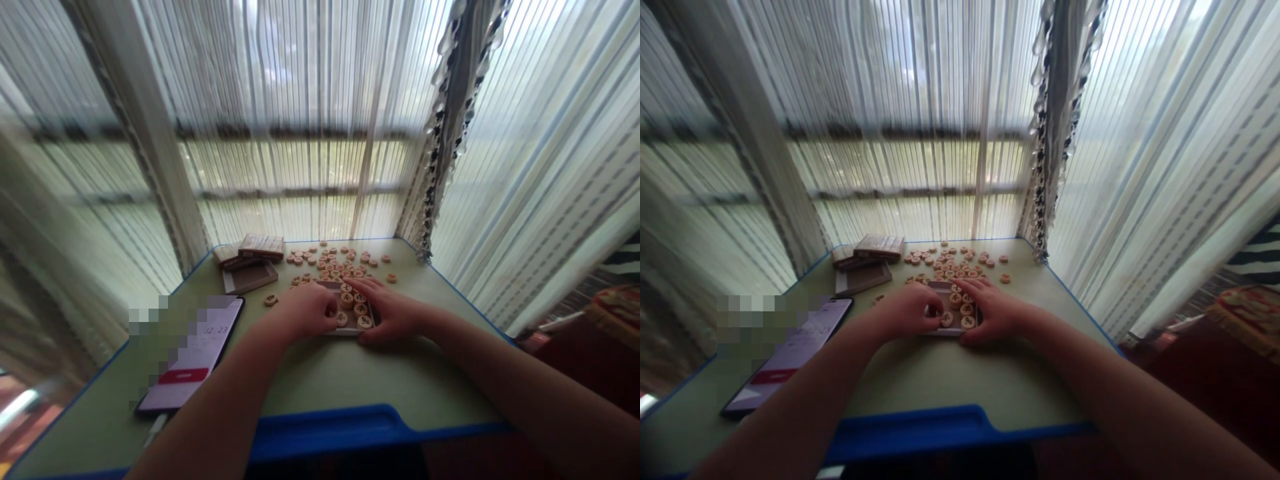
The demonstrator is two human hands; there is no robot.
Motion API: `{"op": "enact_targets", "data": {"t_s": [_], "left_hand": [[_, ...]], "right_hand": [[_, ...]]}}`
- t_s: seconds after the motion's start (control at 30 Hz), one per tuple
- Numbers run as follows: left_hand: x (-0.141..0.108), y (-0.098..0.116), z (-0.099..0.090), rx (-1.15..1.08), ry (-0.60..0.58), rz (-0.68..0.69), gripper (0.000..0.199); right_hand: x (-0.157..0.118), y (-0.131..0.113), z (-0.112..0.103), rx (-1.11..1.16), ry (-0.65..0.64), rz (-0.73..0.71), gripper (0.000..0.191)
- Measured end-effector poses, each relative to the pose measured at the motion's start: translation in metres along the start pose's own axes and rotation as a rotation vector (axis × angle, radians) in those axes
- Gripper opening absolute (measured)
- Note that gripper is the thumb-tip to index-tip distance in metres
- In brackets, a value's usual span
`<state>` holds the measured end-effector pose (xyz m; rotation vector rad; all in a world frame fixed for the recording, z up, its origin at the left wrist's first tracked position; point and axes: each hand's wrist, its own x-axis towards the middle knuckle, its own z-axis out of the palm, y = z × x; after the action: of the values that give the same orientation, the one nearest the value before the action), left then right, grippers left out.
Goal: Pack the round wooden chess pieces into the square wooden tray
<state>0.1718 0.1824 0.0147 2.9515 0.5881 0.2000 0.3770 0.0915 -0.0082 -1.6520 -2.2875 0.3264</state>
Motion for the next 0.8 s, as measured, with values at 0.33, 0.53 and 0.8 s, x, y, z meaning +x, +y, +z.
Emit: {"op": "enact_targets", "data": {"t_s": [0.33, 0.53, 0.8], "left_hand": [[0.0039, 0.0036, 0.0060, 0.002, 0.066, 0.018, 0.027], [0.0042, 0.0069, 0.0055, -0.004, 0.085, -0.003, 0.033], [0.0071, 0.0066, 0.0100, -0.010, 0.075, -0.006, 0.034]], "right_hand": [[0.0007, 0.0017, 0.0015, 0.017, 0.019, -0.004, 0.109], [0.0003, 0.0013, 0.0013, -0.003, 0.016, 0.000, 0.108], [0.0003, 0.0010, 0.0009, -0.002, 0.007, -0.004, 0.107]]}}
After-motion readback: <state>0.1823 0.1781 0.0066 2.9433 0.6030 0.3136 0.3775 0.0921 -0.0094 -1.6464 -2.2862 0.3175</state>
